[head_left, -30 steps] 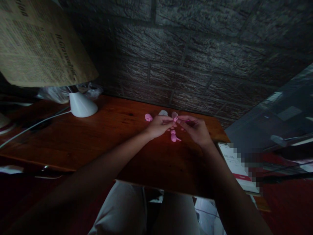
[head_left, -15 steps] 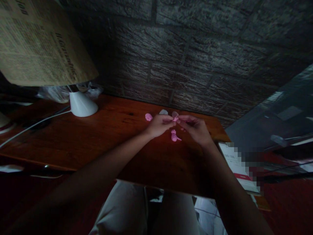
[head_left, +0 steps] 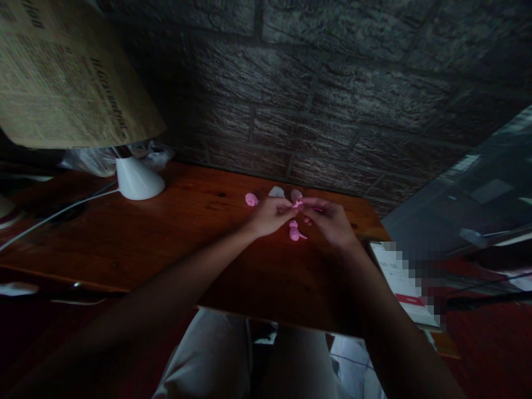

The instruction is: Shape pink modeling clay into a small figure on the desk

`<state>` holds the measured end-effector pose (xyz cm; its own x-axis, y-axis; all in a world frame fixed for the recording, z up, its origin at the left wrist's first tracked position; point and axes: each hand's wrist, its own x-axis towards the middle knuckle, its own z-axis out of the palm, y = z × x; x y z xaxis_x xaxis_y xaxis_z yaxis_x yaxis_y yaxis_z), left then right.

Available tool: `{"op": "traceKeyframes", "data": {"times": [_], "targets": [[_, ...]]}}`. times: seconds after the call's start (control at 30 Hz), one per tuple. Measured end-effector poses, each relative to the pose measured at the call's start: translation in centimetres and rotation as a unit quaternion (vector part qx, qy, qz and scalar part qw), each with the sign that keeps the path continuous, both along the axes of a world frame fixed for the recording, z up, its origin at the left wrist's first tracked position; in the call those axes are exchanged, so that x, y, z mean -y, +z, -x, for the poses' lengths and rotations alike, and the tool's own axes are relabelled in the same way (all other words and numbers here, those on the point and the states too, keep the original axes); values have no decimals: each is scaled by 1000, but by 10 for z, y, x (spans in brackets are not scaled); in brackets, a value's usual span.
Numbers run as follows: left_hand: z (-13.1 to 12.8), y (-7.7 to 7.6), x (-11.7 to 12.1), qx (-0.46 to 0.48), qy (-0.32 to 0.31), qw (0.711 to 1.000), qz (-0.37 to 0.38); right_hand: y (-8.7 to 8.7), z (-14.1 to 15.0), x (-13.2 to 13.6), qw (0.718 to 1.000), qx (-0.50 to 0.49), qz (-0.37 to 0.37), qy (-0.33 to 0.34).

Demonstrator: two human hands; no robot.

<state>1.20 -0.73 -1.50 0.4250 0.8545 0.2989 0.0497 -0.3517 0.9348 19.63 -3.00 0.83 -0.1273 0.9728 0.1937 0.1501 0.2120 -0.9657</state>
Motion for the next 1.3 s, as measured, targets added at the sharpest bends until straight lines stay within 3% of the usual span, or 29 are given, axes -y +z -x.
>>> {"op": "traceKeyframes", "data": {"times": [0.43,1.0,1.3], "targets": [[-2,1,2,1,8,1000,-11,2,0,2,992,-65,102,20],[0,3,-2,59,-8,995,81,7,-3,2,998,-53,35,-23],[-1,4,-3,68,3,996,62,5,-2,1,999,-12,-33,-3]]}}
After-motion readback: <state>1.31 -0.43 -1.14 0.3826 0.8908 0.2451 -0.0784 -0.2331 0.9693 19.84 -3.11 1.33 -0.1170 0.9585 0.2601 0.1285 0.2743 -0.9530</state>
